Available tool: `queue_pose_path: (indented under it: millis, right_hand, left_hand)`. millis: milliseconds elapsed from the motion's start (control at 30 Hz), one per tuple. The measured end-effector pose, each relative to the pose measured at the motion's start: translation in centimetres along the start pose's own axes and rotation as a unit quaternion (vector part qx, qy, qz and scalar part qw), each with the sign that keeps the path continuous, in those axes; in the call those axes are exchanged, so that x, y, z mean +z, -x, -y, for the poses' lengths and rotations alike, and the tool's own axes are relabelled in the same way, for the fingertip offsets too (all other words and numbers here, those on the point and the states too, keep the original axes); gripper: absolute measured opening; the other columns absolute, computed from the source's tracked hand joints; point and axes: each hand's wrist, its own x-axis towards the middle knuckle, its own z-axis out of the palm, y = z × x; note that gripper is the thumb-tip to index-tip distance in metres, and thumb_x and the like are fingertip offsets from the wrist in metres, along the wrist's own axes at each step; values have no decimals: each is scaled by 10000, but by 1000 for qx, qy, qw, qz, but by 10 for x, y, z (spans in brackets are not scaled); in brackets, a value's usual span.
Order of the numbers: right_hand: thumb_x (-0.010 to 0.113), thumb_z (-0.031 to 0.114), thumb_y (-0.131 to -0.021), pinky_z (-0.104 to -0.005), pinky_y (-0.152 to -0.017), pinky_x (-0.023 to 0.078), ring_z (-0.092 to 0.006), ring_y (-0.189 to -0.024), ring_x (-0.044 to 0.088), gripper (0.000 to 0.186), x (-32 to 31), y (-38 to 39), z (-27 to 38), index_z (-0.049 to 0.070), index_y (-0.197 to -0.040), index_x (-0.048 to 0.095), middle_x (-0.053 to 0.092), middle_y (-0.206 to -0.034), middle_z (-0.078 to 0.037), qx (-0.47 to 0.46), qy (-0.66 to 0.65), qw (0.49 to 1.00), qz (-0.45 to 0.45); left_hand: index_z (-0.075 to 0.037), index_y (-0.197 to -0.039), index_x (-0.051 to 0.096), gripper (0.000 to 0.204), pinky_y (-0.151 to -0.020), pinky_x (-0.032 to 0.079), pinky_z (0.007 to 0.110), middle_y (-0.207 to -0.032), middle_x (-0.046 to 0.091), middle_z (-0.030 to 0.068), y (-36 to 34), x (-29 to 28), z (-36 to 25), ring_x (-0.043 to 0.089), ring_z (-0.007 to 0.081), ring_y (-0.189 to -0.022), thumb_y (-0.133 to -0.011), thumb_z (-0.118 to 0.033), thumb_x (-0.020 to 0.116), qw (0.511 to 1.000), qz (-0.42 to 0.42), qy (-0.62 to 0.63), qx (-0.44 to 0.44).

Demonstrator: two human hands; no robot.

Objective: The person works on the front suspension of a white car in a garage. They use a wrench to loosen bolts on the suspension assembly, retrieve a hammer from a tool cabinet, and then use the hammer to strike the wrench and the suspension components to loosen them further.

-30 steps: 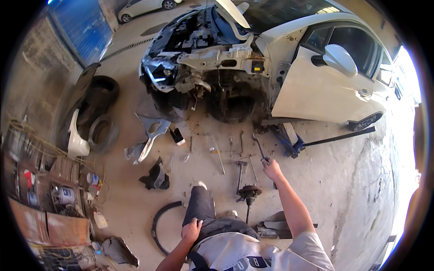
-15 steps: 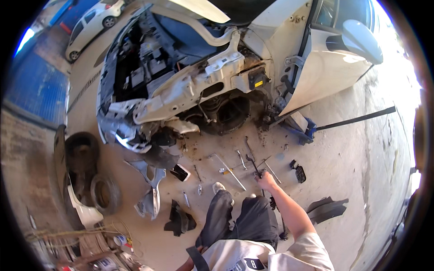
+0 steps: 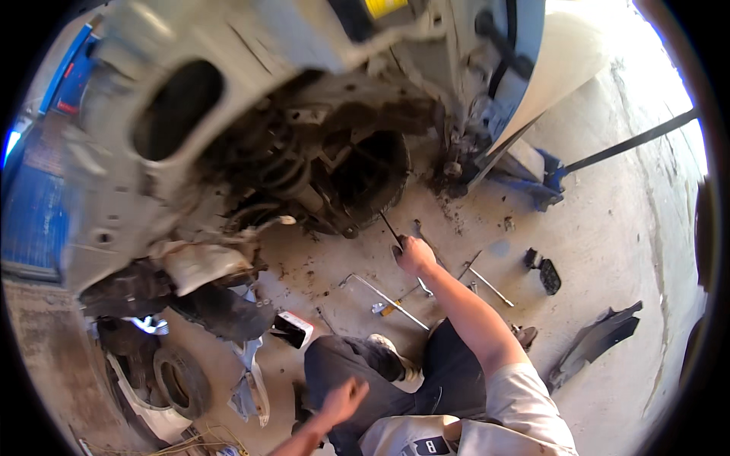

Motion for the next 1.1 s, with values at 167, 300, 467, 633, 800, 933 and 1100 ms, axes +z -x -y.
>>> queue_pose_path:
  millis: [167, 300, 467, 633, 800, 933, 1100]
  right_hand:
    - [563, 291, -855, -458, -767, 527, -383, -869, 644, 332, 56, -60, -36, 33, -1060, 603, 662, -880, -230, -52, -25, 998, -10]
    - [579, 307, -858, -454, -760, 520, -393, -854, 641, 410, 83, -78, -41, 30, -1159, 582, 657, -852, -243, -95, -9, 995, -13]
    - [602, 325, -840, -452, -772, 529, -389, -862, 642, 403, 96, -73, -39, -3, -1073, 583, 659, -866, -235, -130, -29, 991, -24]
    - [605, 324, -837, -452, -751, 532, -400, -831, 642, 418, 93, -65, -19, -21, -1071, 567, 651, -821, -246, -137, -21, 990, -9]
    - [575, 295, -861, -472, -717, 530, -412, -780, 643, 453, 121, -65, -34, -37, -1161, 507, 640, -766, -259, -136, -49, 989, -25]
    - [563, 281, -868, -480, -698, 526, -422, -764, 641, 452, 118, -61, -21, -50, -1168, 493, 637, -759, -263, -129, -37, 991, -15]
    - [538, 294, -885, -487, -713, 522, -427, -779, 641, 423, 135, -61, -23, -30, -1155, 509, 640, -783, -273, -108, -48, 993, -27]
  left_hand:
    - [10, -1035, 564, 338, -762, 475, 460, -927, 641, 211, -244, -61, 10, 612, 394, -887, -916, -306, 556, 937, -292, 12, 189]
    - [48, -1140, 521, 406, -838, 461, 446, -1109, 565, 264, -359, -99, 24, 557, 425, -1002, -880, -254, 597, 840, -494, -83, 211]
    - [30, -1258, 454, 536, -961, 379, 452, -1280, 460, 246, -403, -126, 14, 451, 411, -1162, -818, -201, 656, 814, -536, -122, 189]
    - [-21, -1285, 461, 603, -1035, 317, 493, -1362, 427, 162, -409, -159, -8, 374, 354, -1272, -773, -230, 701, 794, -527, -246, 179]
    - [-97, -1293, 486, 590, -1071, 235, 550, -1380, 423, 146, -434, -177, -6, 364, 363, -1280, -768, -248, 709, 819, -437, -331, 169]
    - [-136, -1303, 506, 606, -1099, 212, 546, -1395, 443, 81, -443, -184, -4, 346, 289, -1314, -754, -277, 720, 820, -432, -337, 165]
    - [-175, -1330, 483, 636, -1110, 184, 559, -1396, 452, 54, -448, -191, -8, 359, 272, -1307, -750, -293, 716, 834, -414, -323, 173]
